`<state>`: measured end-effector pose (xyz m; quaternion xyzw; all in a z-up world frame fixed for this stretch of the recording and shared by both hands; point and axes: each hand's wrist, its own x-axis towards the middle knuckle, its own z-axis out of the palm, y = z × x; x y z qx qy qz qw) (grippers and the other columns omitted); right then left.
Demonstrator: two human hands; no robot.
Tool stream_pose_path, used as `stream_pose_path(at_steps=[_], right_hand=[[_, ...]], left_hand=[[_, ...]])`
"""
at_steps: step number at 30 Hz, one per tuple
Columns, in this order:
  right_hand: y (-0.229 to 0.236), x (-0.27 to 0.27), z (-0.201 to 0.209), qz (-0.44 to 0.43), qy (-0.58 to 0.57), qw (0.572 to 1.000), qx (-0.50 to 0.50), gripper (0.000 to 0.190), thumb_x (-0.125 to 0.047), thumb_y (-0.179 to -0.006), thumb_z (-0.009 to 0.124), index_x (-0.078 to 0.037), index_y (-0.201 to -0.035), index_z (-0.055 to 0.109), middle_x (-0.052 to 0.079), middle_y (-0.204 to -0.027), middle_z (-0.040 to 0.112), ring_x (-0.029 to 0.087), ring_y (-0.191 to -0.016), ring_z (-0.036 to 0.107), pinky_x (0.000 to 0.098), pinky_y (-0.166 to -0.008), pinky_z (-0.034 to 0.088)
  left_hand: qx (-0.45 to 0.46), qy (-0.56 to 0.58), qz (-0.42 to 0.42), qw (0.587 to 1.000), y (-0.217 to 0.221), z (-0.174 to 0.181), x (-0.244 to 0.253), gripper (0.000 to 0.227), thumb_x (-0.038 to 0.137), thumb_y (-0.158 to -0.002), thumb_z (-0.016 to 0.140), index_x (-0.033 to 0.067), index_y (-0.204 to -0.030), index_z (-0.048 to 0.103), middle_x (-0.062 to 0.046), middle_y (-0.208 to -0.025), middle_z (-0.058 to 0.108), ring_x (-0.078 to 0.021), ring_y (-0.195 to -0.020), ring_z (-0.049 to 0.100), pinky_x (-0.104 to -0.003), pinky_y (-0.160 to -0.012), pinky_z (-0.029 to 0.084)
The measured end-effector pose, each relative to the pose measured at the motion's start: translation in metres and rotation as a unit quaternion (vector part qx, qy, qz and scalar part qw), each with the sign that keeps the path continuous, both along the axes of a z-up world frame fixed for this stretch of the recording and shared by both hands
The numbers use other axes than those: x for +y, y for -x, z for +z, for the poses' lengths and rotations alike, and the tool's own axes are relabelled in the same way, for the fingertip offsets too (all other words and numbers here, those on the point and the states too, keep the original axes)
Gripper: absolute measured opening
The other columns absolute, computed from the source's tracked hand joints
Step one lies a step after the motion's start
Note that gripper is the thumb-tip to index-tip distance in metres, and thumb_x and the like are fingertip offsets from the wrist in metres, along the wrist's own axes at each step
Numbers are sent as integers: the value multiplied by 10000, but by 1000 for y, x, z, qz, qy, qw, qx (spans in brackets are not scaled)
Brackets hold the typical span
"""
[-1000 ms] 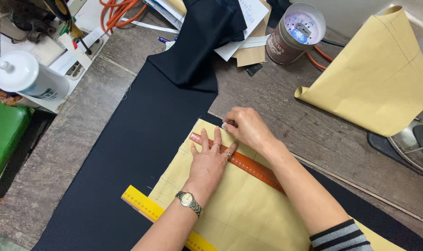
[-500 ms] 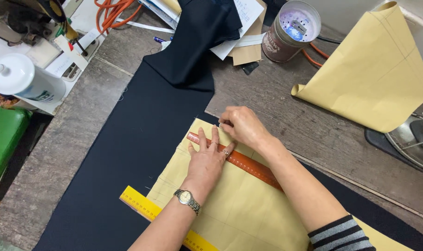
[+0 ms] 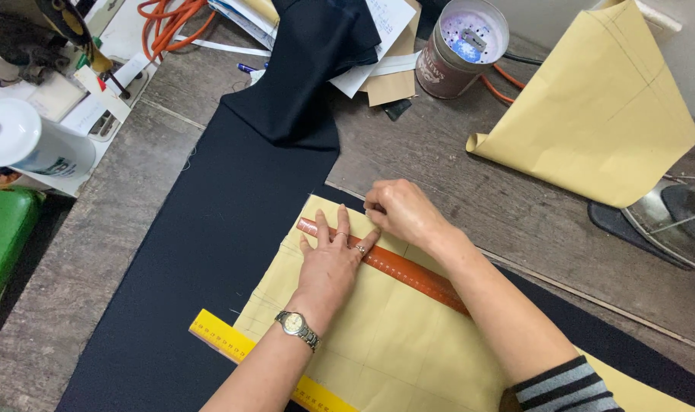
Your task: The person marks a pattern on a piece of black fabric using a yellow ruler and a piece of white chalk. They draw curved and straight lines along the edge of the ruler to outline a garment shape.
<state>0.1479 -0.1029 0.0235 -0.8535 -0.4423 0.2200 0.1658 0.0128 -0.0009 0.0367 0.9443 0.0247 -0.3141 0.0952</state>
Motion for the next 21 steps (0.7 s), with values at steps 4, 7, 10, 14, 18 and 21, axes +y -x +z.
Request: stream_pose_path(at_steps=[4, 7, 10, 14, 18, 21], right_hand=[[3, -12, 6, -12, 15, 1000, -3, 33, -113, -784, 701, -91, -761, 698, 55, -707, 635, 260, -729, 690, 371, -677, 562], [3, -20, 4, -23, 24, 999, 0, 20, -89, -789, 698, -92, -771, 706, 53, -723, 662, 245, -750, 700, 352, -697, 565], [1, -19, -4, -41, -39, 998, 11, 52, -121, -791, 691, -70, -786, 683, 107, -734, 642, 320, -770, 680, 411, -689, 546], [-3, -1, -13, -28, -81, 996, 8, 54, -115, -809, 671, -64, -820, 687, 122, -754, 636, 337, -783, 672, 426, -698, 542], [-5, 10, -21, -11, -85, 996, -11, 54, -124, -795, 687, -74, -810, 701, 117, -734, 629, 334, -761, 668, 436, -687, 537], [-6, 13, -20, -10, -68, 998, 0, 45, -131, -790, 681, -93, -802, 701, 90, -730, 627, 314, -767, 674, 409, -687, 541]], left_hand=[[16, 2, 0, 1000, 0, 7, 0, 671, 54, -962, 455, 407, -1495, 252, -210, -1566, 81, -530, -1413, 76, -712, -992, 315], [15, 0, 0, 1000, -1, 10, -1, 669, 45, -963, 446, 402, -1497, 258, -216, -1565, 86, -533, -1412, 89, -705, -992, 323], [22, -6, -2, 1000, -2, 10, -3, 688, 41, -955, 460, 402, -1501, 248, -213, -1567, 76, -529, -1413, 77, -698, -1000, 319], [27, -6, -1, 1000, -2, 12, -2, 699, 26, -947, 460, 401, -1498, 249, -215, -1564, 77, -533, -1412, 76, -699, -1000, 321], [34, -2, 1, 999, -3, 15, -1, 723, 18, -945, 456, 414, -1503, 220, -206, -1567, 83, -523, -1420, 71, -696, -1011, 313], [30, -4, -2, 1000, -3, 14, -2, 704, 23, -949, 445, 405, -1501, 234, -214, -1565, 89, -533, -1416, 72, -695, -1000, 326]])
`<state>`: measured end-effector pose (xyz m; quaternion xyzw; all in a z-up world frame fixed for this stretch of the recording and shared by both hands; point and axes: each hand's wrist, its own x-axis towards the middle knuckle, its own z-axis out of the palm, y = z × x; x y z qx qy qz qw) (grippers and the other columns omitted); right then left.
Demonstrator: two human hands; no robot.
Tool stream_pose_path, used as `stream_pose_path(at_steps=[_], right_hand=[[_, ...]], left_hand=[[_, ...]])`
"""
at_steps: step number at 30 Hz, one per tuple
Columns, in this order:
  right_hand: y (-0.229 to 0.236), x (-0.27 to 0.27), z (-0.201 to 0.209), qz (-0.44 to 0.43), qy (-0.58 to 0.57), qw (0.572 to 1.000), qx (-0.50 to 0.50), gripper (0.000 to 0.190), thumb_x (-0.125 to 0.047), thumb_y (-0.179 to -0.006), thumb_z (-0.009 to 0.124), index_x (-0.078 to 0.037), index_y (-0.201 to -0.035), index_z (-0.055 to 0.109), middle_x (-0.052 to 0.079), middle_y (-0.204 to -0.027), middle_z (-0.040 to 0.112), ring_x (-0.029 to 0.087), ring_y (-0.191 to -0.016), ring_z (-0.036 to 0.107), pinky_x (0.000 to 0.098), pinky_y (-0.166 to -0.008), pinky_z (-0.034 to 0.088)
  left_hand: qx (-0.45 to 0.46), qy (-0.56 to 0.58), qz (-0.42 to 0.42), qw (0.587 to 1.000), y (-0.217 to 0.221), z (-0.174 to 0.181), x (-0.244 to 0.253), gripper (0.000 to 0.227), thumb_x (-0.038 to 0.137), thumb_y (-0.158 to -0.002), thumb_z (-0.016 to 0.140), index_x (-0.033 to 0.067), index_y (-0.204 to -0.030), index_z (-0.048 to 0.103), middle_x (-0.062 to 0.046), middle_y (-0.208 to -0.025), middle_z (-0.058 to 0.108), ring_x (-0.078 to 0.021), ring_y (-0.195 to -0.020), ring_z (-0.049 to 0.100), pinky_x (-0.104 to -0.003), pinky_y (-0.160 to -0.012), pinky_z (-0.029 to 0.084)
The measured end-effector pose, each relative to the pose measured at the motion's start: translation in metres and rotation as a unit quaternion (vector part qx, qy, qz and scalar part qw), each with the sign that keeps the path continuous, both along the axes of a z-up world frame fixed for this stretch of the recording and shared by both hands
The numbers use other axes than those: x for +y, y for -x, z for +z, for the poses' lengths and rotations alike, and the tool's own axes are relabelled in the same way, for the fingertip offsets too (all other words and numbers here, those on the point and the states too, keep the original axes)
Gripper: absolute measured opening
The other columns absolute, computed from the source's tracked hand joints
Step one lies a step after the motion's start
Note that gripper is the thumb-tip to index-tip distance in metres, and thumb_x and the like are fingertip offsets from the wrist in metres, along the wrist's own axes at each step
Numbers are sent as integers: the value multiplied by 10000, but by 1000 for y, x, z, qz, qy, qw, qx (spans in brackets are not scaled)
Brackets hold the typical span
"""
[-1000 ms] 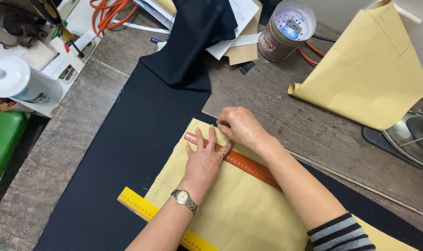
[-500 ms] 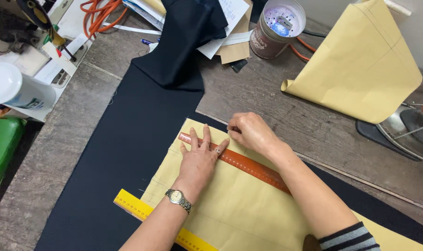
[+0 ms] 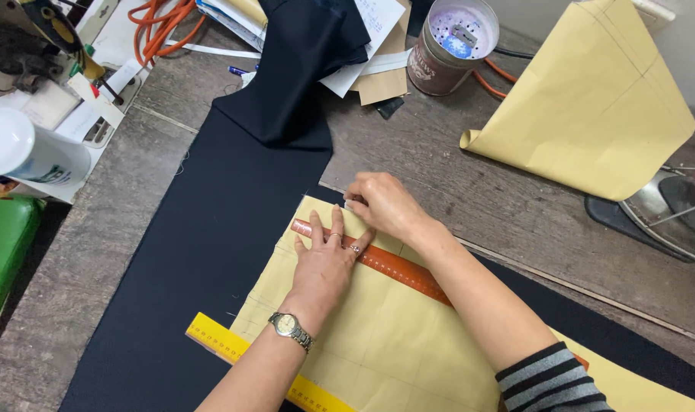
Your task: The person marks a pattern on a piece of black fabric using a yellow ruler and a piece of white chalk. They draw curved and straight lines along the edge of the ruler to outline a garment shape.
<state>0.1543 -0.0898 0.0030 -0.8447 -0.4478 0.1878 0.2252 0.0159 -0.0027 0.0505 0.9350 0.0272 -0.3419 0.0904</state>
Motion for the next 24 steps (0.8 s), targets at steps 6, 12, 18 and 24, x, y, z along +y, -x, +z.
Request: stream_pose_path(at_steps=[6, 12, 18, 24], right_hand=[[-1, -2, -1, 2, 13, 1000, -3, 36, -137, -781, 691, -108, -800, 701, 67, -729, 629, 290, -763, 682, 396, -688, 549], [2, -12, 8, 8, 42, 999, 0, 29, -124, -787, 680, -99, -780, 693, 61, -722, 627, 287, -765, 685, 386, -694, 551], [6, -36, 13, -10, 62, 998, 4, 41, -140, -780, 690, -104, -765, 677, 68, -718, 617, 296, -771, 681, 400, -687, 549], [15, -73, 32, -32, 98, 994, 18, 64, -149, -797, 665, -89, -778, 681, 103, -736, 634, 323, -782, 676, 426, -699, 539]], left_hand=[[-6, -2, -5, 1000, 0, -7, 1, 712, 27, -951, 436, 413, -1504, 208, -213, -1563, 86, -535, -1413, 73, -705, -995, 322], [-5, 11, 2, 1000, 1, -9, 0, 719, 17, -946, 433, 413, -1503, 210, -213, -1560, 70, -542, -1410, 67, -716, -998, 308], [9, 9, 11, 1000, 0, 2, -1, 706, 10, -940, 447, 392, -1501, 249, -207, -1565, 64, -532, -1416, 57, -708, -1012, 297], [32, -4, 5, 999, -4, 3, -2, 752, 19, -936, 472, 420, -1510, 199, -198, -1574, 27, -523, -1421, 39, -702, -1021, 291]])
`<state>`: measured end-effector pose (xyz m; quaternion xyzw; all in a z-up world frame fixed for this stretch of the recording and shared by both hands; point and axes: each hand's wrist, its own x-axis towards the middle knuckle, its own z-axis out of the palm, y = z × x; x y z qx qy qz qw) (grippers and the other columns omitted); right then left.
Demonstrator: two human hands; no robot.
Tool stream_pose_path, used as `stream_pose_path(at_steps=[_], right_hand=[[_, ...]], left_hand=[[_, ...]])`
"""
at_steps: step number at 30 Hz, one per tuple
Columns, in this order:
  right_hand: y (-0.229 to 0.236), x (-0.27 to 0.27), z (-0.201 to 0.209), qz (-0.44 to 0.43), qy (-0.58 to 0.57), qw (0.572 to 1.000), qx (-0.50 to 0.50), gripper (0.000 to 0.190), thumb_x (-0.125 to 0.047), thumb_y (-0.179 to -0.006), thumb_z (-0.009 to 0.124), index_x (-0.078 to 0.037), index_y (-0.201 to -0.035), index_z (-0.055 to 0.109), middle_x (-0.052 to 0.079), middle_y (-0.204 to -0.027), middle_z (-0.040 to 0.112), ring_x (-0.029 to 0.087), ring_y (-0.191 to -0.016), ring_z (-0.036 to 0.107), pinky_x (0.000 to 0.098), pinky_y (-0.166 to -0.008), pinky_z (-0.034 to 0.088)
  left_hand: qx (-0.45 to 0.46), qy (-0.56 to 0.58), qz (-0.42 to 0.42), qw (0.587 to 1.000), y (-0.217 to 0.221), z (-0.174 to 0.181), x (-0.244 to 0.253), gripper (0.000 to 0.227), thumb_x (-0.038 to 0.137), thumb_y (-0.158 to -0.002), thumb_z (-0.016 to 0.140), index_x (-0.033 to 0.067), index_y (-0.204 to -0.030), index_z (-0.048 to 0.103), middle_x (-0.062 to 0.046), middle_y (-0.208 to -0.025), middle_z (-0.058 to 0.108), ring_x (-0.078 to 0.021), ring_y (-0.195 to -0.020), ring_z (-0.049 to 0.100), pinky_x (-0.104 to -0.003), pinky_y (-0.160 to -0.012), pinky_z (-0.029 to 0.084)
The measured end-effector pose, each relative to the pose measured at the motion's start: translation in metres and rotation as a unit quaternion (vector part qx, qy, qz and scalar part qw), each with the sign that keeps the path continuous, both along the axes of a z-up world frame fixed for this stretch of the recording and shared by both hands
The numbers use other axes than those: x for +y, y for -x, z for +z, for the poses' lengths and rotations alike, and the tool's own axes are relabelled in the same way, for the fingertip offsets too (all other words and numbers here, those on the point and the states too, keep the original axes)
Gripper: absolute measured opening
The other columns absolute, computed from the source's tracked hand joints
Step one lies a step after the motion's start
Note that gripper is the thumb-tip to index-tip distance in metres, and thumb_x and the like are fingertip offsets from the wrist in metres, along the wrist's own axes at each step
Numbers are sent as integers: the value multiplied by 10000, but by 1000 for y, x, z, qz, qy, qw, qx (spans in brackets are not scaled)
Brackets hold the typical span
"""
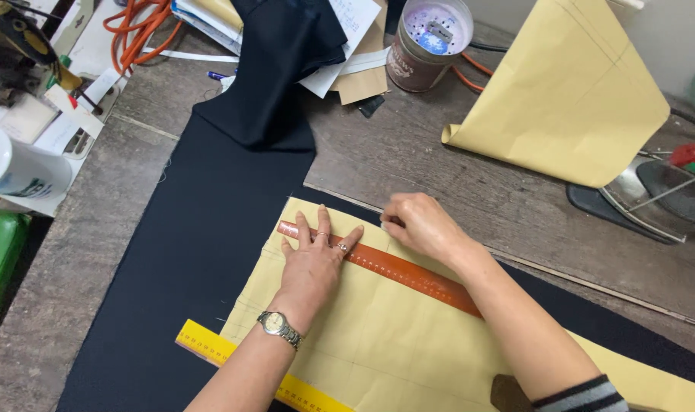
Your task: The person marks a pattern on a piece of black fabric using a yellow ruler and a piece of white chalk. They draw curved and straight lines along the edge of the ruler to outline a garment shape.
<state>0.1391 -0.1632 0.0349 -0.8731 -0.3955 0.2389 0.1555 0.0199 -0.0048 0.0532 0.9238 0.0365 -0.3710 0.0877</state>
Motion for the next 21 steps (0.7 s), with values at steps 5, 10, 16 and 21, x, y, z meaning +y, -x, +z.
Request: stream_pose_path(at_steps=[5, 10, 16, 21], right_hand=[[8, -41, 10, -37, 39, 998, 16, 73, -145, -801, 667, -83, -789, 702, 90, -739, 650, 297, -778, 689, 400, -716, 542], [28, -79, 39, -111, 46, 991, 61, 107, -162, -810, 659, -77, -833, 720, 110, -786, 678, 303, -827, 699, 410, -751, 544], [58, -138, 22, -290, -46, 954, 56, 103, -141, -821, 695, -60, -882, 716, 113, -790, 701, 225, -747, 703, 339, -719, 560], [98, -160, 5, -436, -102, 890, 93, 123, -154, -831, 731, -72, -923, 731, 85, -698, 739, 141, -683, 692, 281, -718, 572]], left_hand=[[-8, -9, -9, 1000, 0, -2, 0, 755, 11, -931, 479, 407, -1513, 205, -211, -1565, 42, -527, -1415, 57, -695, -1010, 313], [-1, -9, -11, 1000, 1, -3, 0, 772, 6, -928, 482, 411, -1515, 187, -212, -1567, 35, -524, -1419, 52, -693, -1017, 308], [-76, -23, -20, 997, 12, -13, 4, 651, 88, -954, 483, 378, -1498, 272, -210, -1551, 133, -498, -1412, 137, -652, -1003, 367], [-209, 59, 42, 975, 35, -48, 21, 568, 194, -951, 522, 274, -1480, 330, -185, -1508, 243, -433, -1409, 213, -592, -1054, 357]])
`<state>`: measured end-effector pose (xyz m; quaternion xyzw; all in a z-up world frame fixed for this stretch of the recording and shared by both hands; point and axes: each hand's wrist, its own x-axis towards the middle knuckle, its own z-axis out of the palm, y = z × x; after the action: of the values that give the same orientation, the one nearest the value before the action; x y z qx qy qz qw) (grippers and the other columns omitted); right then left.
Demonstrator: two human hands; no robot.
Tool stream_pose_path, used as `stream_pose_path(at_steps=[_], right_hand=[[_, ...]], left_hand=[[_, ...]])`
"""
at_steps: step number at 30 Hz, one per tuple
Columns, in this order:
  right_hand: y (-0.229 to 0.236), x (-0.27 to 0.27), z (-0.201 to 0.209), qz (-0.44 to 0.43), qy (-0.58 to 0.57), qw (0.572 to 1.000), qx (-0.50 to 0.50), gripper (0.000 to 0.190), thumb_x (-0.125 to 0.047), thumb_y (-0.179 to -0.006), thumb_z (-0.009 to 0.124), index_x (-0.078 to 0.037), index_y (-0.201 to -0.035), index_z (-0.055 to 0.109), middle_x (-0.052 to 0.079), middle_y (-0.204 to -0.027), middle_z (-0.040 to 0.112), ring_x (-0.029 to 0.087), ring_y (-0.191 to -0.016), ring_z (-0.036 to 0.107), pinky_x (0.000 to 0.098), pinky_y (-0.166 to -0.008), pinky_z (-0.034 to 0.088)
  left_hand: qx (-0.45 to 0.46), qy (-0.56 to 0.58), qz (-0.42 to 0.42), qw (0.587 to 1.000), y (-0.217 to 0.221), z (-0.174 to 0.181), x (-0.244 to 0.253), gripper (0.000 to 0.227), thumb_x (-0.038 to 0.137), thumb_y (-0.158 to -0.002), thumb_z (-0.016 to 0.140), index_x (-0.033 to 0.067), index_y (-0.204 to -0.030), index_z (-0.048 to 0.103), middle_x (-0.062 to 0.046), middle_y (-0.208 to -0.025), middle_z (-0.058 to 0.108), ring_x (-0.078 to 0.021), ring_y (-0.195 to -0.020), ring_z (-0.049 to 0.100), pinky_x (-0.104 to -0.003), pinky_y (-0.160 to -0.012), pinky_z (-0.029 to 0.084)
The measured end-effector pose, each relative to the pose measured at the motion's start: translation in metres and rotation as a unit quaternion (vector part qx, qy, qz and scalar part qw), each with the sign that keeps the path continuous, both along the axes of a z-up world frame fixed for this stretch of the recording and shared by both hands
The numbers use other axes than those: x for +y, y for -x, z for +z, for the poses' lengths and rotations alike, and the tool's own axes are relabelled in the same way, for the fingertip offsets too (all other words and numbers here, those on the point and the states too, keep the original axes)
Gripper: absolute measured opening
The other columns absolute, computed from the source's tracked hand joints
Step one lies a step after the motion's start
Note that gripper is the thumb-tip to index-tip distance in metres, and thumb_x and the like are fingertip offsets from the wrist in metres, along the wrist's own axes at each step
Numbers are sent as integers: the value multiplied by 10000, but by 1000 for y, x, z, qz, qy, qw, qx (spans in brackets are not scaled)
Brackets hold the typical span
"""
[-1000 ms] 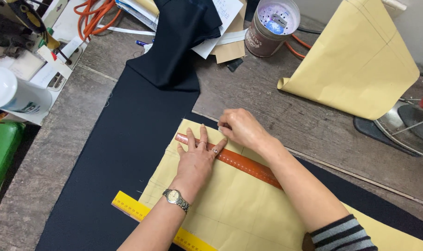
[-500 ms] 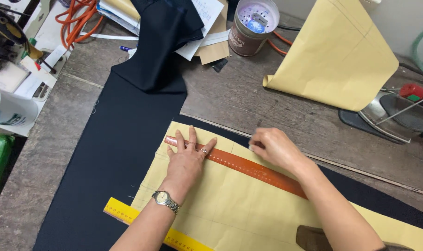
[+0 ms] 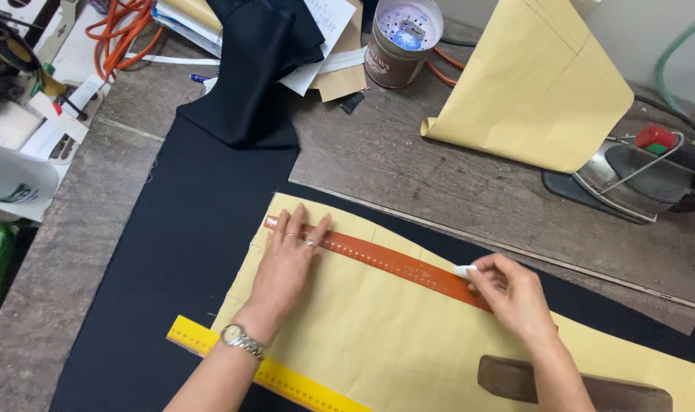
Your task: The person marks a pattern on a piece of black fabric using a yellow ruler and a piece of white chalk. They draw curved and straight lines along the edge of the ruler to outline a garment shape.
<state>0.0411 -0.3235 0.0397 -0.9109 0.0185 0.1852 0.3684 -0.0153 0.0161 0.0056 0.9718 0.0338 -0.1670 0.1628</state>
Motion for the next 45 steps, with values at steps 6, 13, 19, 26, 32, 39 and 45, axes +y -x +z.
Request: stream_pose_path(at_steps=[6, 13, 19, 26, 32, 39, 45], right_hand=[[45, 15, -35, 11, -145, 989, -17, 78, -76, -811, 702, -70, -889, 712, 36, -809, 761, 86, -687, 662, 210, -647, 513], [77, 117, -5, 71, -191, 978, 53, 88, -152, -819, 690, -70, -852, 684, 64, -818, 806, 137, -693, 761, 234, -684, 600], [95, 178, -6, 146, -165, 966, 133, 52, -130, -866, 665, -79, -868, 652, 45, -827, 749, 120, -720, 733, 207, -692, 583], [89, 240, 7, 262, -175, 947, 67, 85, -169, -887, 637, -89, -858, 636, 21, -788, 709, 103, -697, 686, 227, -664, 533], [82, 278, -1, 311, -185, 920, 153, 81, -159, -934, 581, -91, -891, 574, 46, -829, 703, 114, -770, 669, 239, -732, 519], [71, 290, -6, 343, -131, 910, 192, 46, -157, -956, 551, -119, -932, 554, 56, -891, 712, 131, -805, 699, 243, -728, 523], [71, 293, -3, 330, -113, 912, 217, 42, -149, -960, 547, -110, -949, 560, 71, -932, 727, 122, -811, 698, 230, -734, 545]], left_hand=[[-258, 67, -43, 963, 93, 4, 2, 538, 40, -868, 576, 29, -1382, 416, -249, -1362, 463, -408, -1260, 456, -482, -1054, 377], [-175, 48, -4, 983, 200, -22, -8, 473, 225, -919, 547, 62, -1356, 471, -182, -1411, 445, -369, -1312, 396, -489, -1093, 293], [-211, 29, 0, 977, 217, -40, -6, 435, 282, -914, 567, 102, -1309, 537, -194, -1384, 468, -396, -1326, 370, -511, -1086, 297], [-176, -57, 43, 982, 201, -44, -6, 647, 312, -837, 623, 29, -1384, 425, -238, -1475, 340, -424, -1386, 255, -503, -1106, 241], [-168, -73, 52, 982, 201, -53, -10, 701, 353, -823, 612, 38, -1409, 393, -256, -1495, 301, -436, -1397, 225, -514, -1124, 193], [-213, -74, 48, 973, 204, -51, -27, 794, 435, -810, 602, -13, -1419, 358, -249, -1535, 240, -429, -1437, 159, -526, -1148, 153], [-165, -84, 20, 982, 195, -65, -72, 824, 501, -844, 456, -13, -1458, 259, -291, -1537, 193, -514, -1447, 73, -593, -1146, 86]])
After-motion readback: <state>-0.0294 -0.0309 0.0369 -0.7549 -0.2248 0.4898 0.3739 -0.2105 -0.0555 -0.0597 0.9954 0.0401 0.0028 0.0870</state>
